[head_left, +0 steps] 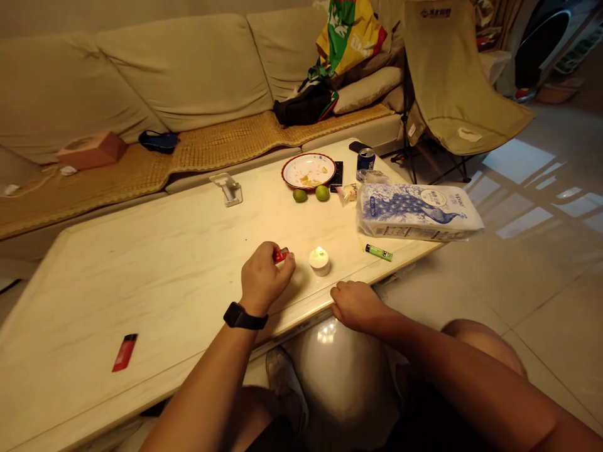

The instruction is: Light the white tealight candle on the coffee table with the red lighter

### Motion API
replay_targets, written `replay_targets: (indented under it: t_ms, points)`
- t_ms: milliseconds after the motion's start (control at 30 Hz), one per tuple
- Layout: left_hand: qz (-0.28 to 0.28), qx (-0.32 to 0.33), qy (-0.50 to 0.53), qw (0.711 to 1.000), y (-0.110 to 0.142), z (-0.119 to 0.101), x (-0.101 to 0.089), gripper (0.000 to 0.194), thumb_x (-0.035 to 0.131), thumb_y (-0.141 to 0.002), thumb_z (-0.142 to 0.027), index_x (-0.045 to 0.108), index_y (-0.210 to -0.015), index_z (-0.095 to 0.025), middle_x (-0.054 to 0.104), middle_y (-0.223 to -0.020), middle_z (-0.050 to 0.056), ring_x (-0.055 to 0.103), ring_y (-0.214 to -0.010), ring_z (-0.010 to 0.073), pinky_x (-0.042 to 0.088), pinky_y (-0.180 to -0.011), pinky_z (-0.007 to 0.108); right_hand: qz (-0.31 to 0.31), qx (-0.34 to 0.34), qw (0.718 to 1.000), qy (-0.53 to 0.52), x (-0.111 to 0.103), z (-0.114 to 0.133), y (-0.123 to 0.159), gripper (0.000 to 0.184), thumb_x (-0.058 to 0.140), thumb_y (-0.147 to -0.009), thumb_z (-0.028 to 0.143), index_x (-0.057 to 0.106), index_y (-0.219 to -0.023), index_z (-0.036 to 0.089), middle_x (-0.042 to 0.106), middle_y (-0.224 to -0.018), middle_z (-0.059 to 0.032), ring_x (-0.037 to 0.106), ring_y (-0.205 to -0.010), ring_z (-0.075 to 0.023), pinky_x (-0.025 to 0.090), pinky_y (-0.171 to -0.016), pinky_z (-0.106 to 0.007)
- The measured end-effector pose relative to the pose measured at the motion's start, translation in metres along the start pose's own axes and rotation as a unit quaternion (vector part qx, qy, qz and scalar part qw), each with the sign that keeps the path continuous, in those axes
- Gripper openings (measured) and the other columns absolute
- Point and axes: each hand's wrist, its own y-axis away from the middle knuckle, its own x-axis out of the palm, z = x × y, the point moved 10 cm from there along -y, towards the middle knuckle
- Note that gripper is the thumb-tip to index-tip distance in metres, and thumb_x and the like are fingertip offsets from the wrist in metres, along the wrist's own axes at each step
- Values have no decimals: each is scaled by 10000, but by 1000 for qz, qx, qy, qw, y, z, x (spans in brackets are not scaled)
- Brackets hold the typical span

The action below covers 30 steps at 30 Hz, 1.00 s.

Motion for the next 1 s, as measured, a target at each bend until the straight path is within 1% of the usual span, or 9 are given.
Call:
replay_targets:
  t_ms: [167, 367, 500, 700, 1000]
  points:
    - [-4, -15, -2, 1000, 4, 14, -11, 228, 531, -864, -454, 480, -869, -232, 596, -759, -9, 520, -602, 146, 390, -610, 295, -6, -4, 1000, 10, 0, 0, 0, 258, 490, -921, 321, 648, -1026, 147, 687, -1012, -135, 656, -922, -270, 481, -781, -366]
    - [-12, -19, -17, 1000, 6, 23, -18, 220, 535, -859, -444, 487, -863, -230, 594, -751, -6, 529, -629, 155, 389, -619, 296, -8, -2, 1000, 13, -2, 0, 1, 256, 488, -921, 321, 653, -1006, 145, 686, -996, -136, 657, -910, -268, 478, -774, -363]
    - [-11, -21, -18, 1000, 6, 25, -18, 223, 535, -857, -449, 492, -862, -231, 591, -738, -11, 523, -608, 152, 386, -614, 296, 7, 2, 1000, 11, -1, 0, 2, 263, 480, -933, 324, 650, -1028, 147, 685, -1019, -147, 653, -932, -265, 475, -796, -361]
    - [-2, -19, -7, 1000, 6, 24, -14, 220, 533, -858, -446, 477, -867, -233, 604, -759, -8, 522, -596, 147, 392, -613, 294, 9, 0, 1000, 6, 0, -1, 1, 266, 485, -930, 321, 648, -1045, 144, 684, -1036, -149, 650, -947, -267, 474, -817, -364]
    - [4, -1, -8, 1000, 5, 21, -9, 217, 531, -867, -444, 475, -861, -235, 592, -750, -10, 523, -599, 146, 397, -609, 291, -8, -5, 1000, 8, 1, 0, 0, 250, 494, -919, 308, 662, -1007, 145, 693, -1004, -135, 652, -912, -257, 476, -783, -352]
